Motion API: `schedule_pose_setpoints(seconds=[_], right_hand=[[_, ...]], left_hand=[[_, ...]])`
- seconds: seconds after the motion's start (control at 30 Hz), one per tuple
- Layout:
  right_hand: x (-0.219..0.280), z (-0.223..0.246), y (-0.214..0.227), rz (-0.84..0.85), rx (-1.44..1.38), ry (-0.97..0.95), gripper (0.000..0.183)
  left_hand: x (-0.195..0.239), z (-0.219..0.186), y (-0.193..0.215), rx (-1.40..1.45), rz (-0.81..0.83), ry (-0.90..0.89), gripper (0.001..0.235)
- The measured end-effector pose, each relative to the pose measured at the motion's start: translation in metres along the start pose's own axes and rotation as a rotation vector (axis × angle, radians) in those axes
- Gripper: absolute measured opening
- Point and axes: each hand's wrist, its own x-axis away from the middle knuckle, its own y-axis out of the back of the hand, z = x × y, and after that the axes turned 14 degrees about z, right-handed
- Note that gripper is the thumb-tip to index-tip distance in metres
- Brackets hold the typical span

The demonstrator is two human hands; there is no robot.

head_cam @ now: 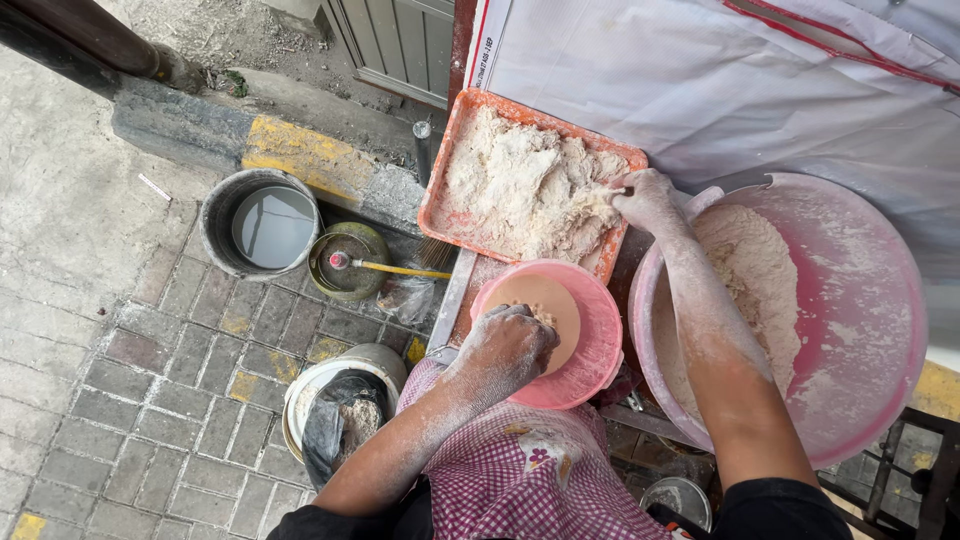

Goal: The person kneads dough by hand, repeatedly transferring portions between a pink bowl and a larger pink basin containing flour. The person also scoops flour from an orange tray into the basin while continuing to mix the dough.

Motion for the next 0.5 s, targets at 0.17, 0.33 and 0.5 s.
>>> schedule_pose_setpoints(seconds=[0.17, 0.33, 0.5], right_hand=[[0.001, -0.005, 0.030, -0.107, -0.212, -0.018, 0.030], [-0.047, 0.004, 0.011, -0.288, -0.130, 0.111, 0.028], [-0.106, 0.050, -0.049, -0.153, -0.208, -0.083, 0.033]], left_hand=[[0.002, 0.002, -0.002, 0.060, -0.033, -0.004, 0.012], [0.000, 0.010, -0.009, 0.029, -0.040, -0.007, 0.012], [0.002, 0.012, -0.015, 0.040, -0.052, 0.018, 0.011]])
